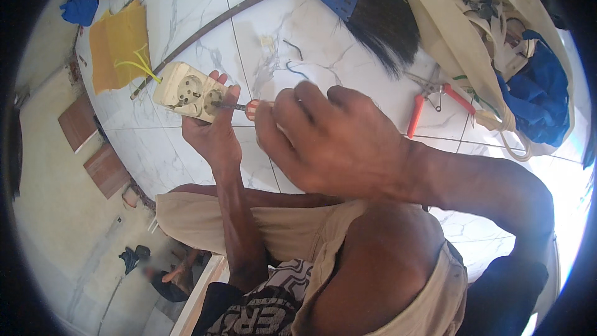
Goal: The person sits on the floor and assembles a wall socket by connecting a yellow wire to the internal terminals using a screwdriver. They then attach the socket cover and tighten the screws to secure the assembly.
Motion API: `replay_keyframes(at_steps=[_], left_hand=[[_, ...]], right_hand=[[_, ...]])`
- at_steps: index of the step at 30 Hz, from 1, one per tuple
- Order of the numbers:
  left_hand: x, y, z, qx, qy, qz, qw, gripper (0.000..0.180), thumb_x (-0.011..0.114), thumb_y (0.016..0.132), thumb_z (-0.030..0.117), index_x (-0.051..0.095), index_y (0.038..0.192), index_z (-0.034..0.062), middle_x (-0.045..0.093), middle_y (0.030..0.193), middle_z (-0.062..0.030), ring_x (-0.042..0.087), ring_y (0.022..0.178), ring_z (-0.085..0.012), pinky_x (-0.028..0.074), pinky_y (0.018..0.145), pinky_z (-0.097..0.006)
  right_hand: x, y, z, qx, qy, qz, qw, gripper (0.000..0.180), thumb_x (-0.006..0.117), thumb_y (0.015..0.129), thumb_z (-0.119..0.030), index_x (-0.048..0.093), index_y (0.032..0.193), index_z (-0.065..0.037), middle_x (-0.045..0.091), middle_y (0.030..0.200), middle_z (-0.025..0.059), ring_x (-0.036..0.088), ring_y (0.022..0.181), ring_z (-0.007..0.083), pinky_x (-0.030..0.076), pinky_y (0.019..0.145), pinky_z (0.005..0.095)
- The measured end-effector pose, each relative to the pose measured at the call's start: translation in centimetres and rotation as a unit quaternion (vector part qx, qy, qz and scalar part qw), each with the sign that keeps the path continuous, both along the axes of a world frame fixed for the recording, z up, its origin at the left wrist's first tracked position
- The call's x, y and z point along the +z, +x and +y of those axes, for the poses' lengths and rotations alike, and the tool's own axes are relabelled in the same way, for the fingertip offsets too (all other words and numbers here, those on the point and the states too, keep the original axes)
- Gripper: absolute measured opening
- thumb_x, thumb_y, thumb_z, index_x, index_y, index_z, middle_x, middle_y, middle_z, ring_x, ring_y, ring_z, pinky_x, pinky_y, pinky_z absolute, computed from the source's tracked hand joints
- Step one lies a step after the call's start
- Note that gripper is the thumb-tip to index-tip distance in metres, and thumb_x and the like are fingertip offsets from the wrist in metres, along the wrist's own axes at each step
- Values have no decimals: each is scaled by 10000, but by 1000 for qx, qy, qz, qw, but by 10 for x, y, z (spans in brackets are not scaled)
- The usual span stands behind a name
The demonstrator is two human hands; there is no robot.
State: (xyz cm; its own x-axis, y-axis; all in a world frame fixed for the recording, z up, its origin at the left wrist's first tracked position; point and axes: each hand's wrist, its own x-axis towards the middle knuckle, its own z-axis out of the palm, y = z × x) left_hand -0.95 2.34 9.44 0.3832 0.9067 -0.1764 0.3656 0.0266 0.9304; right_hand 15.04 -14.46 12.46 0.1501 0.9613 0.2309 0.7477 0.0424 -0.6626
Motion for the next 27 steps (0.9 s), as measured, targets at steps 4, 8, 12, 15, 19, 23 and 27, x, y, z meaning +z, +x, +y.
replay_keyframes(at_steps=[4, 8, 12, 15, 19, 23, 27], left_hand=[[0, 3, 0, 11, -6, 7, 1000, 610, 789, 815, -113, 511, 1358, -99, 638, 1297, -216, 643, 1201, -265, 596, 982, -370], [-1, 2, -2, 32, -9, -15, 999, 572, 808, 802, -110, 559, 1315, -72, 675, 1232, -153, 662, 1158, -201, 559, 982, -332], [-7, 3, -3, 30, 3, -19, 999, 564, 809, 803, -109, 563, 1309, -71, 675, 1226, -150, 665, 1134, -192, 558, 980, -329], [-4, 2, -3, 21, 19, -3, 1000, 558, 813, 803, -102, 568, 1304, -71, 677, 1221, -146, 670, 1102, -185, 560, 972, -325], [0, 2, 0, 29, -4, 12, 1000, 542, 824, 805, -85, 582, 1289, -61, 694, 1192, -140, 671, 1067, -170, 559, 941, -308], [-5, -3, 2, 20, 13, 13, 1000, 516, 842, 799, -63, 602, 1256, -55, 715, 1145, -138, 670, 1038, -153, 555, 912, -300], [0, -2, 3, 8, 24, 24, 999, 503, 835, 799, -71, 604, 1246, -65, 709, 1149, -147, 672, 1054, -175, 561, 932, -317]], right_hand=[[1, -1, 3, 22, -41, 99, 994, 391, 670, 847, -119, 638, 1158, 115, 633, 830, 159, 632, 676, 261, 533, 618, 374], [11, 19, 27, -120, -308, 672, 663, 305, 610, 932, -129, 659, 1157, 71, 683, 728, 180, 652, 665, 204, 502, 572, 371], [12, 8, 13, -83, -117, 336, 931, 355, 655, 866, -102, 641, 1164, 91, 653, 753, 163, 630, 649, 212, 532, 585, 366], [3, 2, 4, 3, 26, -23, 999, 405, 676, 814, -98, 626, 1161, 104, 620, 761, 150, 602, 614, 228, 553, 590, 367], [-1, -5, 5, 0, -17, 60, 998, 319, 714, 846, -91, 670, 1126, 55, 617, 800, 146, 624, 639, 259, 555, 583, 359], [15, -5, 19, -132, -196, 504, 831, 246, 718, 878, -78, 706, 1107, 11, 663, 833, 151, 675, 679, 329, 555, 598, 373], [5, -13, 12, -76, -104, 346, 929, 299, 700, 884, -83, 679, 1157, 38, 708, 885, 195, 707, 751, 364, 564, 643, 404]])
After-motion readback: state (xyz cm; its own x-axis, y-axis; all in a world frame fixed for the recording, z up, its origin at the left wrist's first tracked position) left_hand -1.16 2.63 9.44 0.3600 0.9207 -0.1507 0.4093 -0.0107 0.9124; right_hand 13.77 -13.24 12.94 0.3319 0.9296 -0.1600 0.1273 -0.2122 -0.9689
